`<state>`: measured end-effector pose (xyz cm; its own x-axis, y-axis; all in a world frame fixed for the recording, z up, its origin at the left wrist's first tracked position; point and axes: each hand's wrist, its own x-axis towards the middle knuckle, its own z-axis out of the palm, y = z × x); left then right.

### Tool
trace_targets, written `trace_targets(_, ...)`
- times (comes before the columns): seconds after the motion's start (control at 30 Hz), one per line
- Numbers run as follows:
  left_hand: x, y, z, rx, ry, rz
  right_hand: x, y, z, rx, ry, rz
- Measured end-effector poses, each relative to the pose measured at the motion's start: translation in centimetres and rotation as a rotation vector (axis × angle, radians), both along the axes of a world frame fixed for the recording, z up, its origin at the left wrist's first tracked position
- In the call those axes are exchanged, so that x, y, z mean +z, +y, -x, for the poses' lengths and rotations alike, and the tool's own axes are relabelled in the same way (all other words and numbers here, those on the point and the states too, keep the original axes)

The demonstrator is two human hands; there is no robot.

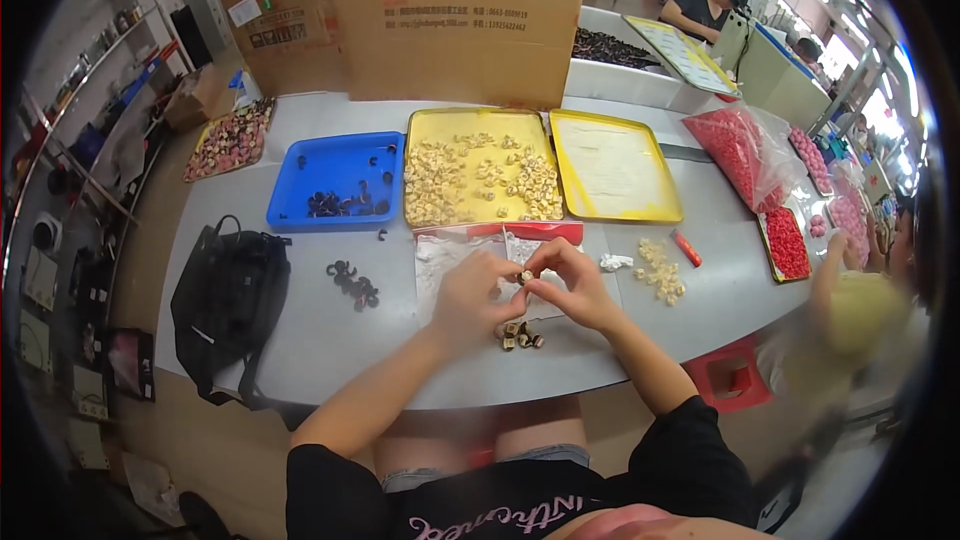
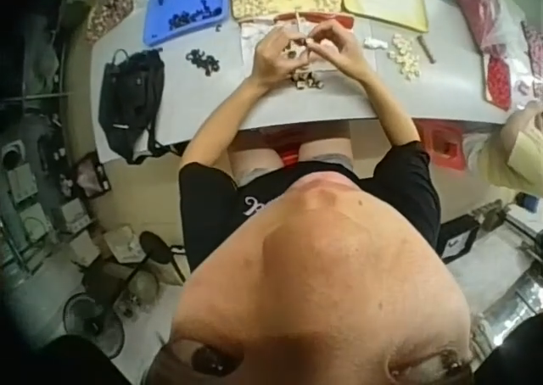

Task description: Applying glue to small black plastic components and attaching them to gold-colored toy parts at a factory workbench.

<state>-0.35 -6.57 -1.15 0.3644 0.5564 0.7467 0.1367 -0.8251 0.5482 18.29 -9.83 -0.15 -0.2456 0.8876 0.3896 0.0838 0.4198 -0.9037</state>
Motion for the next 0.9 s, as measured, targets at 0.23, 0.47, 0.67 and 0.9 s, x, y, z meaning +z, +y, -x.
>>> trace_targets(0.23, -1.2, -0.1, 0.0, 0.018, 0.042, 0.139, -0.1, -0.2, 0.0, -0.008, 0.035, 0.075)
trace_targets(0.47, -0.9, 0.4, 0.0, 0.036, 0.067, 0.126, -0.3, 0.2, -0.3, -0.029, -0.019, 0.019)
trace_targets(0.67, -0.9, 0.6, -0.3, -0.037, 0.017, 0.324, -0.1, 0.2, -0.1, -0.08, -0.093, -0.045)
trace_targets(0.9, -0.6, 0.9, 0.0, -0.379, -0.202, 0.971, 0.3, -0.2, -0.1, -0.085, -0.218, -0.118)
